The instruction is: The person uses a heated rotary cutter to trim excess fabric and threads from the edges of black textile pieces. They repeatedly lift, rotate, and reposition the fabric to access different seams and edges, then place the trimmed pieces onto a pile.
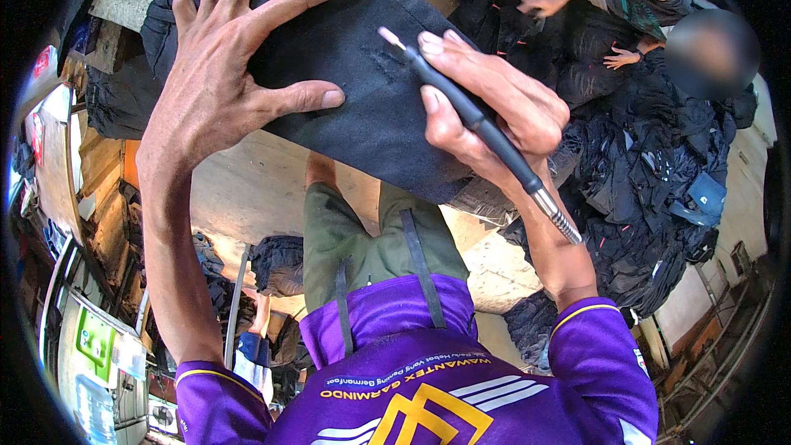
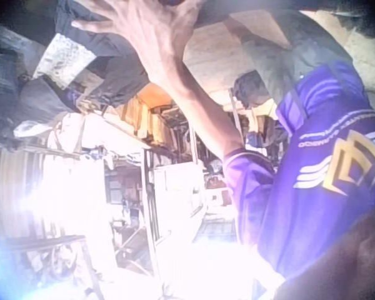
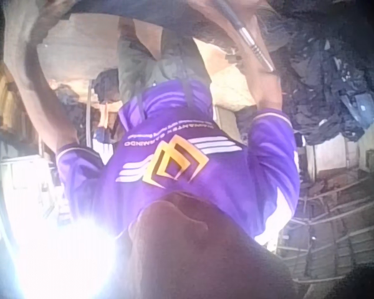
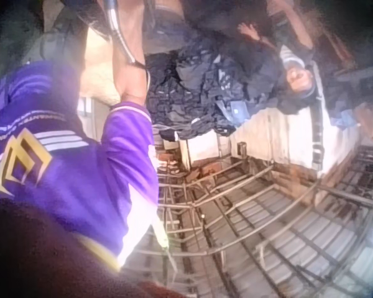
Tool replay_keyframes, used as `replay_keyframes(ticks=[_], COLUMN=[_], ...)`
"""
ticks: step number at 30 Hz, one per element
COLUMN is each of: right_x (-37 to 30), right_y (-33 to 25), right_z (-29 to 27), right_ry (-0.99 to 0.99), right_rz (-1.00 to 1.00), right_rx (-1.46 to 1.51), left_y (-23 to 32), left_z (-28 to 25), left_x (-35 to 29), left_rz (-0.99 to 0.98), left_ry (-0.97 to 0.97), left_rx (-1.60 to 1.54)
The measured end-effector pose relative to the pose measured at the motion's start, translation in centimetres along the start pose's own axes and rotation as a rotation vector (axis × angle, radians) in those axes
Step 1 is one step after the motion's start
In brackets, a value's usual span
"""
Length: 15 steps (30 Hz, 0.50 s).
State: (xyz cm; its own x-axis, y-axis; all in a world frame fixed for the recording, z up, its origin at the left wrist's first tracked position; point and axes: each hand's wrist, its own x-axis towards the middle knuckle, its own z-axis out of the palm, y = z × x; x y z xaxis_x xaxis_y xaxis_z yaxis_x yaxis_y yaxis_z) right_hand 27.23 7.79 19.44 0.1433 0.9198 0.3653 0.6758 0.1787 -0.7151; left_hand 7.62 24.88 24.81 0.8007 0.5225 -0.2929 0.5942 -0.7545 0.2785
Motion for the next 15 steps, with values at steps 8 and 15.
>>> replay_keyframes(ticks=[8,15], right_x=[0.2,-0.9], right_y=[0.1,0.4], right_z=[0.3,0.0], right_ry=[-0.014,0.019], right_rz=[-0.018,-0.010], right_rx=[-0.014,-0.013], left_y=[-0.3,-0.2], left_z=[0.5,0.4], left_x=[0.1,0.2], left_rz=[0.001,-0.034], left_ry=[0.014,-0.037], left_rx=[0.009,0.083])
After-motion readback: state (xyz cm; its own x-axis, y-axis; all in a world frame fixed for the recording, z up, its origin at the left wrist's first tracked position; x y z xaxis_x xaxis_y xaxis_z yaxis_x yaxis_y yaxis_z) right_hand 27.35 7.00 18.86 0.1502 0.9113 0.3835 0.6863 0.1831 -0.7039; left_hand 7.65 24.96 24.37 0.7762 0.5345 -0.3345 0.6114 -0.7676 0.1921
